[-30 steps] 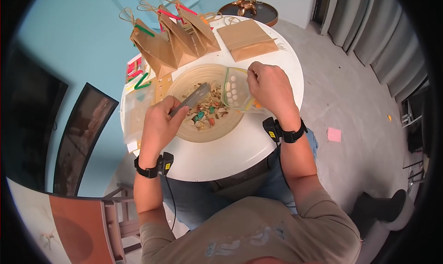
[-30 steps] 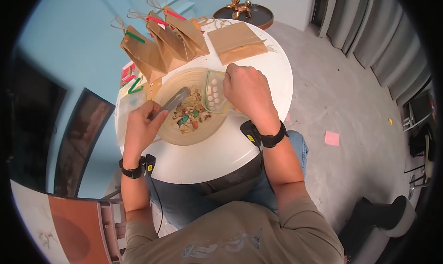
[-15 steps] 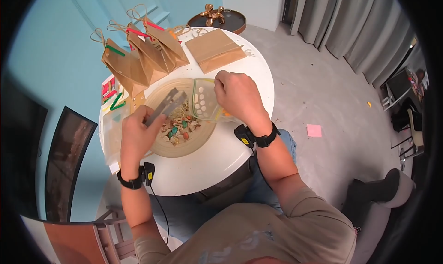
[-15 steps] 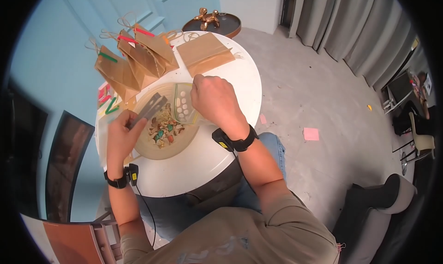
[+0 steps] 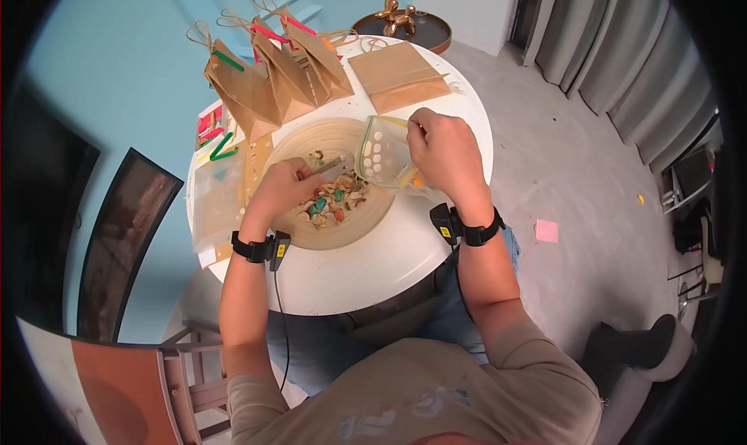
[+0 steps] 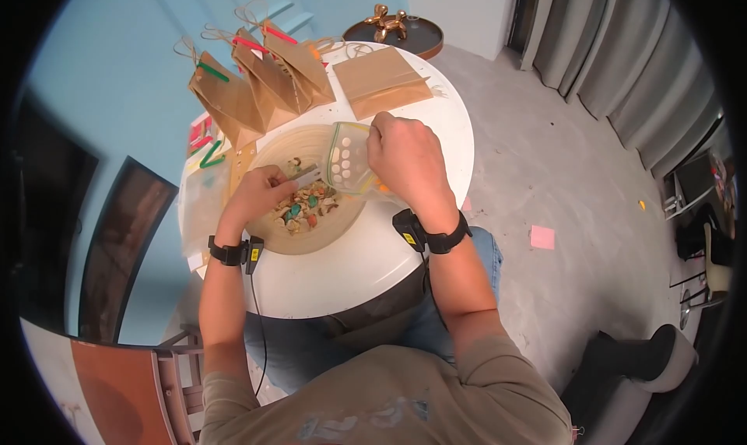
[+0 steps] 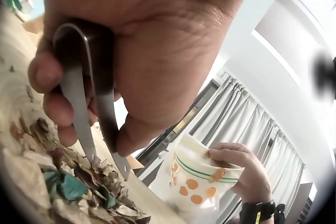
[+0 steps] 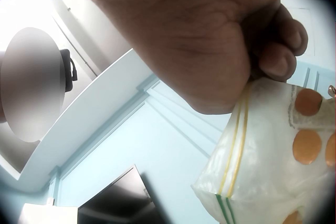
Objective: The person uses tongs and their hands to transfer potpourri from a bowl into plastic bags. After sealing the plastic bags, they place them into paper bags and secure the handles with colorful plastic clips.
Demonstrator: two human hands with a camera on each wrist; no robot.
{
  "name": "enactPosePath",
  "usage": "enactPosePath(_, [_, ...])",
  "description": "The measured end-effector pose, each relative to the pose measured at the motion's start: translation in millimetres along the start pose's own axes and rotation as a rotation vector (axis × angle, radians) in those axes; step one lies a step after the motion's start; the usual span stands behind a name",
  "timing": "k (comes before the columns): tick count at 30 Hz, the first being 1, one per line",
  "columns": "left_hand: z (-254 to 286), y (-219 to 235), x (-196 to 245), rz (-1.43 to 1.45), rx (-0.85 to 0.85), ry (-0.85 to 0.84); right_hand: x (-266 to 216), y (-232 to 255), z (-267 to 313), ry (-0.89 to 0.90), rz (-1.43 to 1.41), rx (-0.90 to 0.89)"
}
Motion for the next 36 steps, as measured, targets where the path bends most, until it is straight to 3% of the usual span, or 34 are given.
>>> enactPosePath(5, [15.2, -2.5, 9.5, -0.069, -0.036, -0.079, -1.7, 2.0, 0.0, -0.018, 0.019, -0.014])
enactPosePath(11, [30.5, -16.6, 18.4, -0.207, 0.061, -0.165, -3.7, 1.3, 0.5, -0.007, 0.009, -0.018])
enactPosePath(23, [44.4, -20.4, 14.9, -0.195, 0.150, -0.261, -2.7, -1.3, 0.0, 0.025, 0.011, -0.002])
enactPosePath(36, [67.1, 29.4, 24.6, -0.193, 0.258, -0.156, -4.6, -2.4, 0.4, 0.009, 0.006, -0.020])
Point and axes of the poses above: each hand's wrist, its own z-axis away from the middle knuckle, its own y-axis out of the back of the hand, x = y × z, the point moved 2 cm from there along -z, towards the middle knuckle, and after that the axes turned 5 degrees about -y, right-handed, at the moved point
